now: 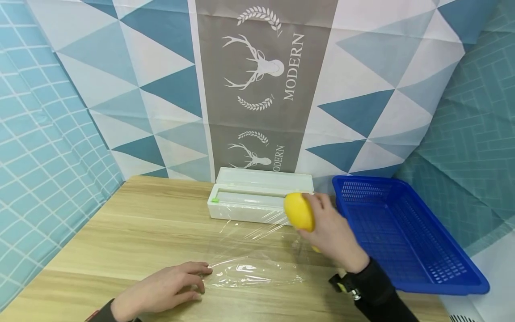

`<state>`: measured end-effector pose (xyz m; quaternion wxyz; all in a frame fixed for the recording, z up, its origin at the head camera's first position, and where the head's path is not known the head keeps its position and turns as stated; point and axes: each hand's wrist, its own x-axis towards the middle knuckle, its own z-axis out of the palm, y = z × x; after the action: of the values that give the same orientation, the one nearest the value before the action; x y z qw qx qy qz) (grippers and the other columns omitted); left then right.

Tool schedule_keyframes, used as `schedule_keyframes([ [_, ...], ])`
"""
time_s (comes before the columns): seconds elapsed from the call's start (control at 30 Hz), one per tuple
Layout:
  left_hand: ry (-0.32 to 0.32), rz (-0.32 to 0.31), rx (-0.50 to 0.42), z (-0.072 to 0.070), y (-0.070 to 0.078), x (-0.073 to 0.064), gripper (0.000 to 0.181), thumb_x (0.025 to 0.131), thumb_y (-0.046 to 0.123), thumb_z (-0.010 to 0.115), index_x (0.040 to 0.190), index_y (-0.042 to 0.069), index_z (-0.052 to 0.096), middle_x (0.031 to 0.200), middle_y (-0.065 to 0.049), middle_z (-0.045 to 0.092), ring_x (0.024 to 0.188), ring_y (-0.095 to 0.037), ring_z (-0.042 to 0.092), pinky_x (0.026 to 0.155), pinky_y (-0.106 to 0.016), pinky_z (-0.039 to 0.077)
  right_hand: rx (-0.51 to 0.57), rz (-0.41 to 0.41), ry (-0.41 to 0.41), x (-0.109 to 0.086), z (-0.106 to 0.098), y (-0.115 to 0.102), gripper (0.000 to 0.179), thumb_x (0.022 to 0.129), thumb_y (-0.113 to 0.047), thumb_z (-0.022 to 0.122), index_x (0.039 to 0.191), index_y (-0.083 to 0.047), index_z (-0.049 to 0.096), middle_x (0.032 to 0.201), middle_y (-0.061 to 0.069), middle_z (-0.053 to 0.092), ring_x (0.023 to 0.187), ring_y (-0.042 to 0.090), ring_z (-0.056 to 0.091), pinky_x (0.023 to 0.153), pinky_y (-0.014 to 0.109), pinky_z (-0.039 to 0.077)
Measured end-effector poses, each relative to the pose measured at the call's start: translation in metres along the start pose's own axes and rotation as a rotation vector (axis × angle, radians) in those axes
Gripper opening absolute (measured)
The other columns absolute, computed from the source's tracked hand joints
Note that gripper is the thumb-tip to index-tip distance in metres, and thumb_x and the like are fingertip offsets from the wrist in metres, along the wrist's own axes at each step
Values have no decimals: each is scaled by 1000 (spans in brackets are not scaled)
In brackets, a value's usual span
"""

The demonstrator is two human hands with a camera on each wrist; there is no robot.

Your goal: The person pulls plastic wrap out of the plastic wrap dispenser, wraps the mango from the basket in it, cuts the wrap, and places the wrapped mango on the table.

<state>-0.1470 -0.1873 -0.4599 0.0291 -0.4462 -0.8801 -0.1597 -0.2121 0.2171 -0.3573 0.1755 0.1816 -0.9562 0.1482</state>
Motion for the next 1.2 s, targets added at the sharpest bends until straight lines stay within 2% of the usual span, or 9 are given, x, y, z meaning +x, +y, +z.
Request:
schedule_keyframes([
  [0.17,-5,-8,-7,0,1,-1,9,91,40,53,86,33,58,129,2,51,120,-17,46,91,-35,42,121,-91,-39,0,37,-27,87,63,-38,79,138,-23,37,126,3,42,87,20,53,71,38,47],
  [0.37,-32,-19,-15,1,2,0,10,90,43,53,89,34,58,130,3,50,120,-15,46,90,-35,43,212,-213,-185,0,73,-46,88,63,-38,79,139,-32,34,130,-7,42,107,12,48,87,38,42],
  [0.53,-50,-28,-21,1,0,2,11,91,44,52,90,35,58,131,4,49,119,-15,46,89,-35,43,256,-258,-227,6,89,-53,85,65,-31,78,139,-28,36,134,-4,42,115,15,46,94,39,38],
  [0.67,-61,-46,-26,0,-1,3,10,91,43,52,91,35,58,131,4,49,118,-15,47,88,-35,44,266,-265,-296,6,103,-50,81,67,-29,77,138,-25,38,136,-2,43,121,16,42,99,38,33],
  [0.83,-50,-40,-16,-3,-3,7,6,87,32,60,94,32,60,127,4,52,112,-12,51,86,-32,45,300,-249,-370,5,108,-45,81,71,-31,76,140,-24,35,138,0,41,124,19,39,101,39,30],
  [1.03,-16,-7,5,-2,-5,15,27,78,23,69,104,28,61,117,9,54,104,-5,51,84,-27,45,338,-251,-386,5,106,-43,79,69,-28,77,138,-22,37,138,-1,42,124,19,38,102,39,29],
  [1.2,0,-11,30,-1,-6,23,44,73,20,73,114,26,58,111,13,54,100,-2,49,83,-25,44,342,-247,-391,5,107,-43,78,69,-28,77,137,-22,38,139,-2,42,125,19,38,102,40,28],
])
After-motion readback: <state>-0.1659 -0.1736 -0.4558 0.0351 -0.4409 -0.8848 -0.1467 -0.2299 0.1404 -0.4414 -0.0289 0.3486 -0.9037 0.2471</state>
